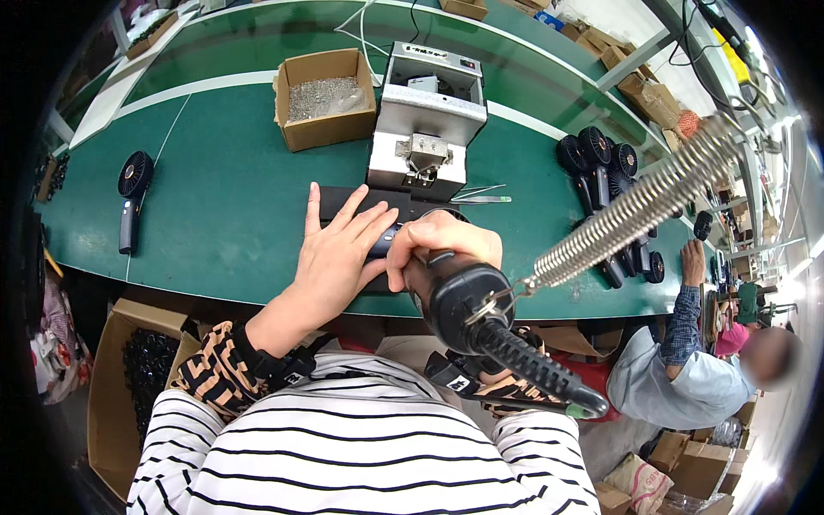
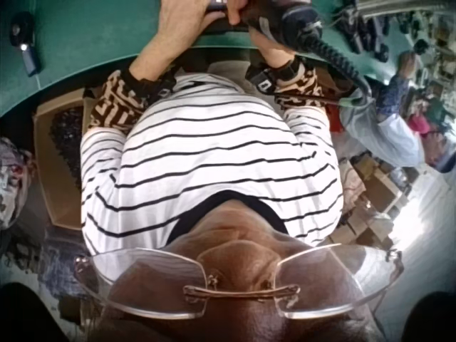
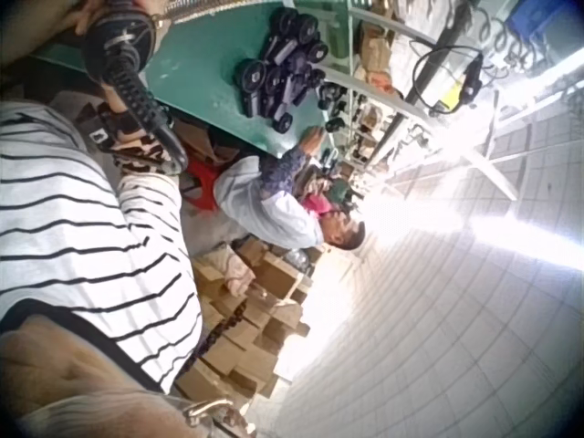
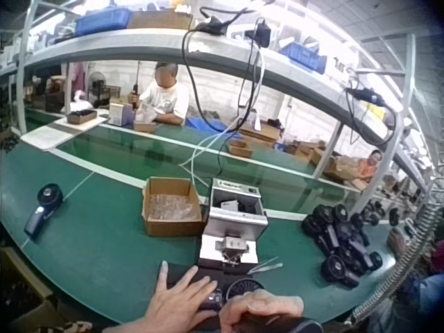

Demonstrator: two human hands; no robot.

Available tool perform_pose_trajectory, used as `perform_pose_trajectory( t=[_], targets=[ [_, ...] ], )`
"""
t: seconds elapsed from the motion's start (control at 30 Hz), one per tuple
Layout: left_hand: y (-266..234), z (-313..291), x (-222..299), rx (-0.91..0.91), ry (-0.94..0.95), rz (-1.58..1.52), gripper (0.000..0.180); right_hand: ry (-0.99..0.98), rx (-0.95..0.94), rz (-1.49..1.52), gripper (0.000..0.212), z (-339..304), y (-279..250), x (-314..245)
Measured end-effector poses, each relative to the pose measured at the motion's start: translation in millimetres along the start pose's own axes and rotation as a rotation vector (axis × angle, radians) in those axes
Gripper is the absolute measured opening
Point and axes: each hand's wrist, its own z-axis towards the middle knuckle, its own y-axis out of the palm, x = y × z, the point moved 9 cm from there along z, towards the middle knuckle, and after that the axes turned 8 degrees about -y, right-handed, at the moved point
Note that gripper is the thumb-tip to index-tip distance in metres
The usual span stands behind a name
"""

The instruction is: Assemble small portable electric fans using an electric screwdriver.

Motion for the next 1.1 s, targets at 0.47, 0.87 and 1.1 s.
perform_pose_trajectory(
  t=[0.47, 0.87, 1.1],
  targets=[
    [-27, 6, -30, -0.238, -0.201, -0.29, 0.046, -0.152, 0.122, -0.342, 0.089, 97, -58, -76],
    [-71, -12, -97, 0.114, -0.329, -0.528, 0.036, 0.144, -0.001, -0.833, 0.059, 33, -172, -8],
    [-81, -33, -180, 0.032, -0.624, -0.615, 0.033, 0.629, -0.007, -2.041, 0.07, -111, -369, -28]
  ],
)
